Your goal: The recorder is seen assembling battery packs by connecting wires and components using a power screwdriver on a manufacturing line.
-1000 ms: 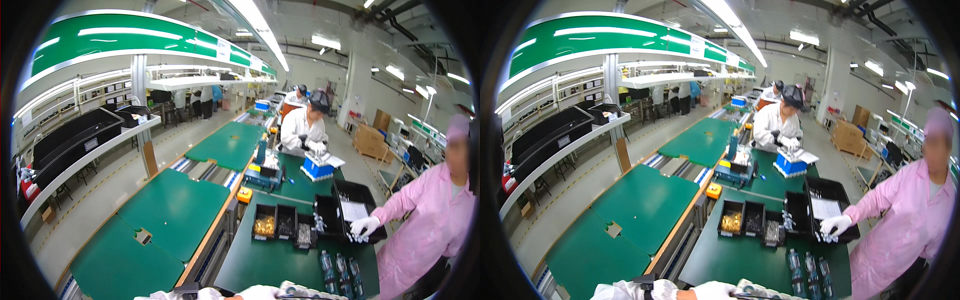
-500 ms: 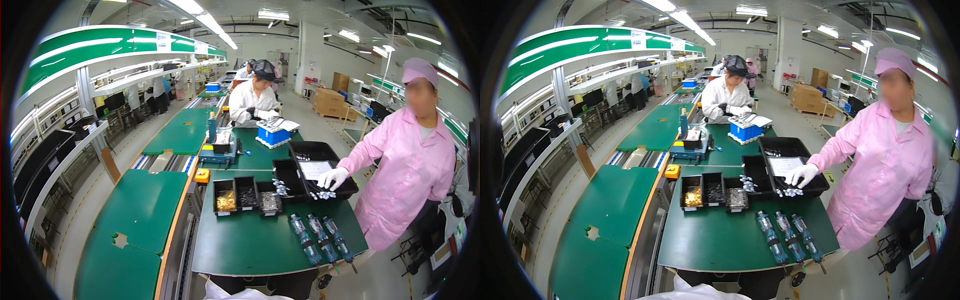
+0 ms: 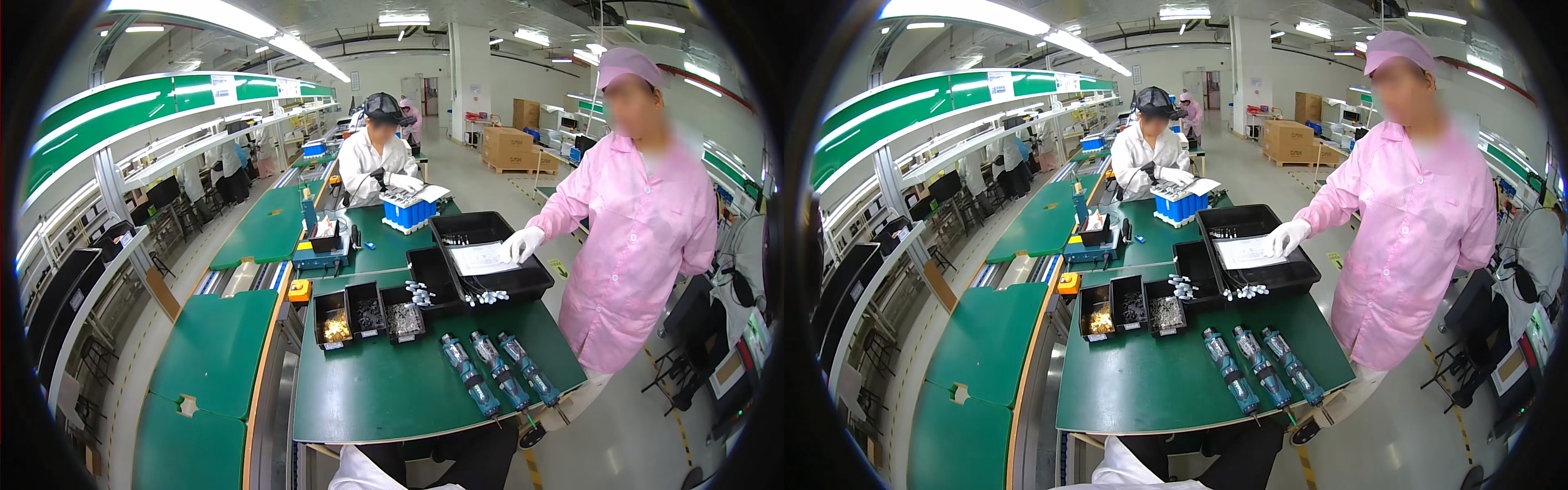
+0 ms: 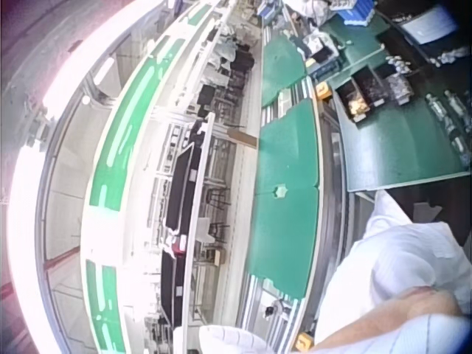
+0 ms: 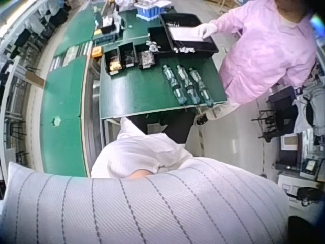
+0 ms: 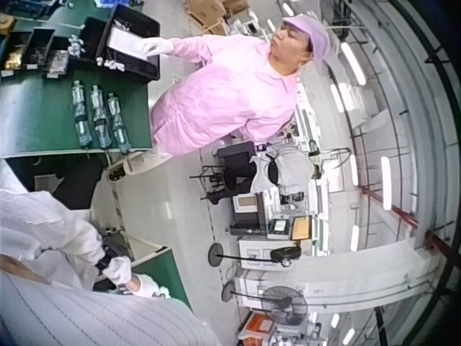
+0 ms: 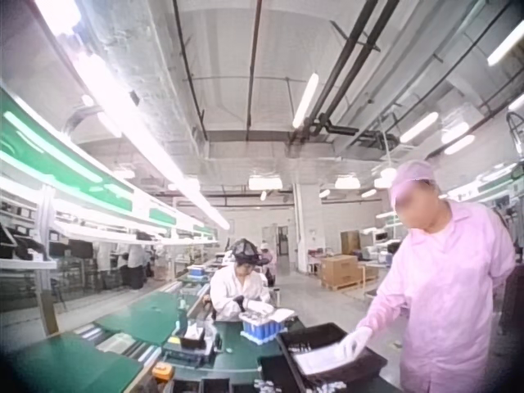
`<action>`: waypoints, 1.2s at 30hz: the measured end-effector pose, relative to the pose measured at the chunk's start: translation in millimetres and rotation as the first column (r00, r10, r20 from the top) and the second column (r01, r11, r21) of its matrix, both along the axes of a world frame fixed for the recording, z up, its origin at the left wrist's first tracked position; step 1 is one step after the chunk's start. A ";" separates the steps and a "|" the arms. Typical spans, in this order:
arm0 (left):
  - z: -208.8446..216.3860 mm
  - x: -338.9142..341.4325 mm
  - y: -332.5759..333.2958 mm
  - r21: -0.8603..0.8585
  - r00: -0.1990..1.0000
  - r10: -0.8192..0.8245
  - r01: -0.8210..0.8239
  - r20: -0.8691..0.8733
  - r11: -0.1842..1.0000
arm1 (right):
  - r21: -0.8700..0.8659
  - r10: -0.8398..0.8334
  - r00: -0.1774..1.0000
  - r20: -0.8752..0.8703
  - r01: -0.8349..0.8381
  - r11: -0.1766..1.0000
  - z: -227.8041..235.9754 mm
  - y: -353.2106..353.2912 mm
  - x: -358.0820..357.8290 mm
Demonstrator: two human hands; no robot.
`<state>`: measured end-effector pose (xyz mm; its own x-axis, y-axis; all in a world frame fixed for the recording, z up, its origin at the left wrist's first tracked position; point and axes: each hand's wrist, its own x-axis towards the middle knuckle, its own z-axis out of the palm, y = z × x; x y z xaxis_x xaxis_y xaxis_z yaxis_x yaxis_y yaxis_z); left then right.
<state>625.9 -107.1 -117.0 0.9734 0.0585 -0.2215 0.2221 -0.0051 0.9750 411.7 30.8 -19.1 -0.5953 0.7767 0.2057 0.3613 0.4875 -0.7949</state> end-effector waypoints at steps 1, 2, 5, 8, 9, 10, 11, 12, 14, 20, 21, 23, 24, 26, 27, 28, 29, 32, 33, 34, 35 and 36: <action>7.8 -6.8 5.5 -0.122 1.000 -0.008 0.006 -0.018 0.993 | 0.000 0.008 1.000 0.002 -0.008 1.000 -0.3 1.9 -4.0; 13.3 -13.0 8.8 -0.239 0.999 -0.015 0.006 -0.037 0.971 | 0.004 0.011 1.000 0.003 -0.011 1.000 -1.4 1.3 -5.7; 22.3 -26.0 21.0 -0.467 0.996 -0.026 -0.018 -0.086 0.884 | 0.007 0.028 1.000 -0.007 -0.028 1.000 -4.8 3.4 -10.8; 20.9 -33.4 23.9 -0.531 0.995 -0.030 -0.027 -0.098 0.847 | 0.001 0.003 1.000 0.004 -0.003 1.000 -9.2 2.1 -6.9; 14.3 -36.1 27.0 -0.581 0.999 0.035 -0.039 -0.019 0.813 | 0.000 -0.007 1.000 0.013 0.007 1.000 -9.0 3.3 -4.8; 14.9 -38.5 28.4 -0.587 0.999 0.039 -0.033 -0.002 0.809 | -0.003 -0.016 1.000 0.021 0.016 1.000 -10.2 6.5 -2.6; 13.5 -43.8 32.2 -0.568 0.999 0.050 -0.030 0.020 0.822 | -0.008 -0.022 0.999 0.034 0.022 1.000 -14.0 5.3 -0.2; 11.9 -50.9 32.9 -0.536 0.998 0.050 -0.022 0.039 0.844 | -0.020 -0.036 0.999 0.039 0.036 0.999 -17.8 2.4 1.6; 13.8 -67.6 46.8 -0.423 0.994 0.074 -0.031 0.084 0.906 | -0.043 -0.057 0.997 0.052 0.059 0.997 -26.8 -1.5 10.0; 60.5 -141.8 117.6 0.104 0.917 0.117 -0.169 0.382 0.980 | -0.115 -0.194 0.976 0.101 0.206 0.972 -46.4 -5.8 44.7; 75.6 -157.7 142.6 0.188 0.874 0.144 -0.256 0.464 0.948 | -0.120 -0.216 0.971 0.103 0.228 0.966 -48.4 -4.6 51.0; 104.0 -199.0 209.9 0.348 0.711 0.235 -0.571 0.663 0.744 | -0.099 -0.260 0.961 0.096 0.269 0.958 -48.9 7.1 57.7; 111.7 -225.1 256.4 0.435 0.602 0.268 -0.759 0.752 0.484 | -0.076 -0.262 0.960 0.099 0.270 0.960 -50.8 15.7 55.6; 132.4 -291.5 336.8 0.574 0.454 0.366 -0.731 0.813 -0.369 | 0.000 -0.309 0.946 0.098 0.311 0.950 -47.8 39.7 60.8; 156.3 -322.7 367.9 0.623 0.322 0.649 -0.721 0.689 -0.304 | 0.047 -0.351 0.931 0.101 0.348 0.936 -43.5 54.1 66.6; 152.0 -363.3 397.8 0.702 0.404 0.575 -0.444 0.711 -0.557 | 0.093 -0.379 0.920 0.102 0.371 0.924 -37.8 67.5 67.2; 148.1 -395.6 424.7 0.632 0.178 0.645 -0.502 0.743 -0.591 | 0.133 -0.403 0.909 0.106 0.389 0.912 -34.2 80.7 68.6; 118.2 -466.4 470.2 0.684 0.039 0.794 -0.535 0.606 -0.496 | 0.191 -0.455 0.880 0.138 0.427 0.884 -35.3 111.2 77.4; 93.6 -521.6 478.5 0.775 0.157 0.800 -0.410 0.579 -0.481 | 0.189 -0.395 0.911 0.121 0.369 0.910 -36.2 116.9 63.0; 74.6 -563.0 482.7 0.852 0.276 0.814 -0.285 0.512 -0.439 | 0.175 -0.360 0.926 0.116 0.337 0.925 -40.0 121.4 57.2; 86.3 -458.7 497.8 0.879 0.263 0.887 -0.403 0.378 -0.255 | 0.176 -0.523 0.831 0.187 0.496 0.851 -49.2 120.3 105.7; 89.6 -436.2 500.7 0.899 0.291 0.884 -0.356 0.366 -0.256 | 0.169 -0.566 0.799 0.202 0.541 0.824 -47.1 112.4 123.7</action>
